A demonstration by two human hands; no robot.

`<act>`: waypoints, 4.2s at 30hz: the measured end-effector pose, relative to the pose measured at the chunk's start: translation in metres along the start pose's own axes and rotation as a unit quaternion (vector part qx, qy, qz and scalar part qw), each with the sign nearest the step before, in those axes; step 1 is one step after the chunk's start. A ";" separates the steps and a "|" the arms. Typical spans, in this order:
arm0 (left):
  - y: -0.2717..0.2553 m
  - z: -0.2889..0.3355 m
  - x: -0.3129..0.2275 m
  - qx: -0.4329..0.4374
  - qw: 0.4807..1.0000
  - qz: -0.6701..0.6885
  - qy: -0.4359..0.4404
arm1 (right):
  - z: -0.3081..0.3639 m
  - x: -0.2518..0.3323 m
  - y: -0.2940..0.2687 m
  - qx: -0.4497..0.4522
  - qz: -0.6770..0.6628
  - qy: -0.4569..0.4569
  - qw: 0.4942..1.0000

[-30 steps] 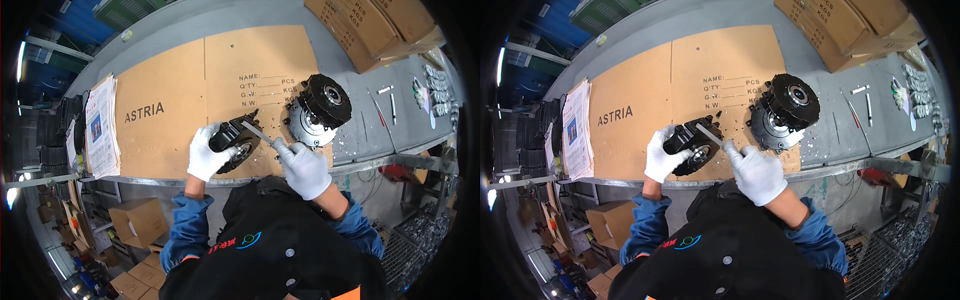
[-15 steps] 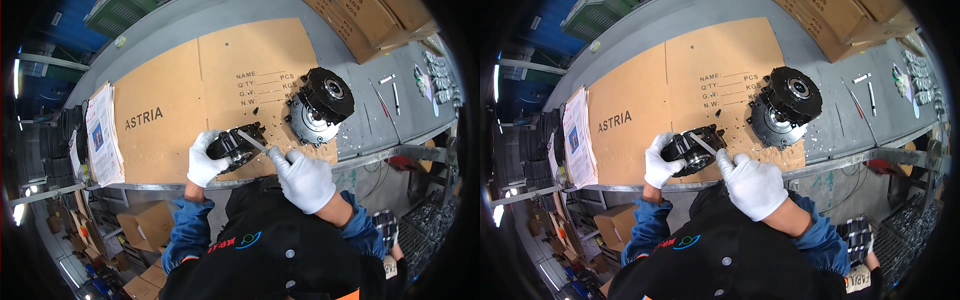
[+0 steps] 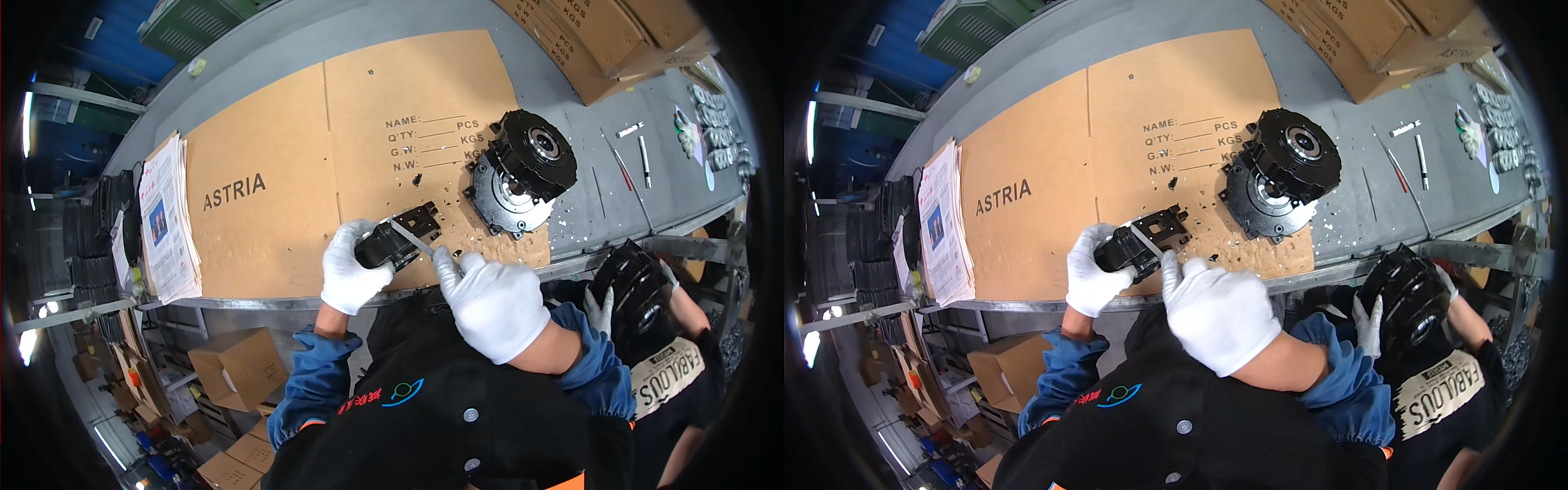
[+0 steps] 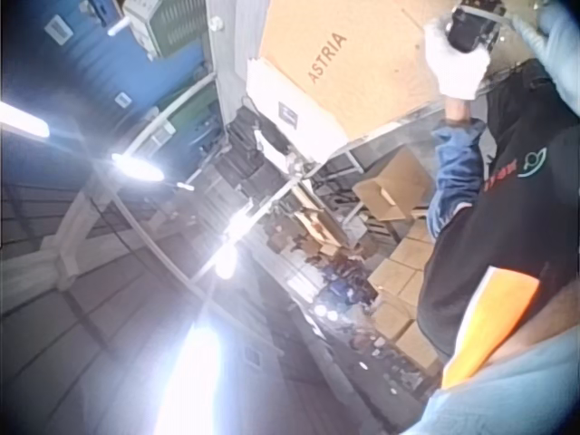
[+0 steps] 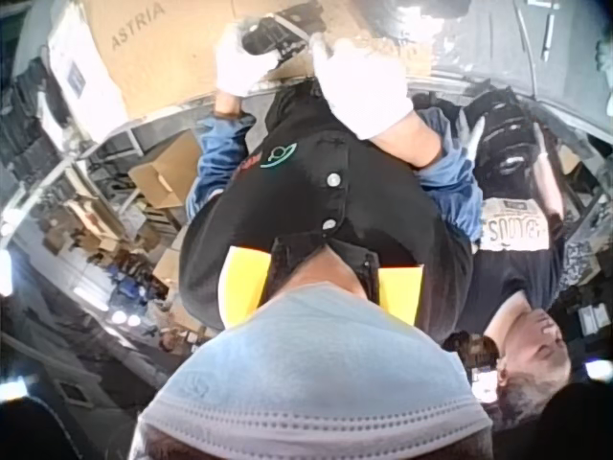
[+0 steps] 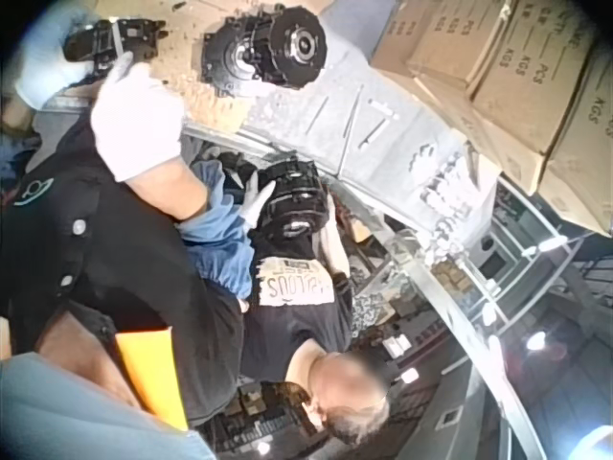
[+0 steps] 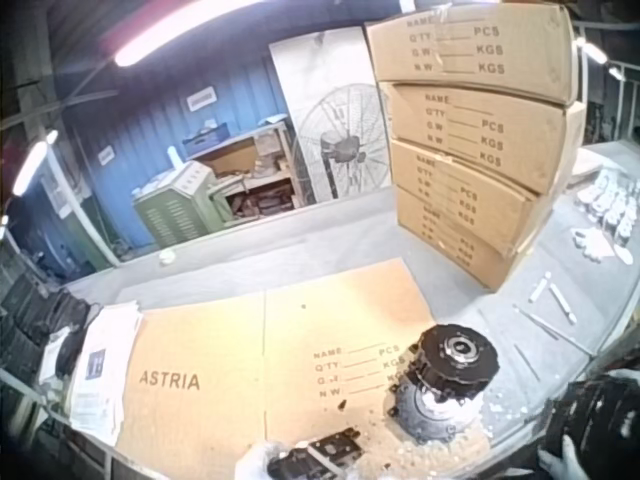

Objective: The person assembles circular metal housings and metal rings, using a metal pry tool to adjust the components.

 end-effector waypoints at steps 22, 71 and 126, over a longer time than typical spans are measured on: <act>-0.056 0.014 0.048 -0.071 0.996 0.049 0.008 | 0.007 0.029 0.008 -0.059 -0.126 0.030 0.990; -0.012 0.005 -0.011 -0.095 0.973 -0.210 0.008 | -0.005 0.041 0.020 -0.091 -0.034 -0.017 0.995; -0.018 0.026 -0.011 -0.210 0.949 -0.229 0.050 | -0.039 0.013 -0.001 -0.111 -0.181 -0.305 0.928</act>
Point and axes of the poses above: each hand's wrist, its own z-axis away from the middle knuckle, its own y-axis out of the palm, x = y × z, the point moved 3 cm from there along -z, towards the middle knuckle, and after that the axes turned 5 degrees about -x, right-handed, at the moved point
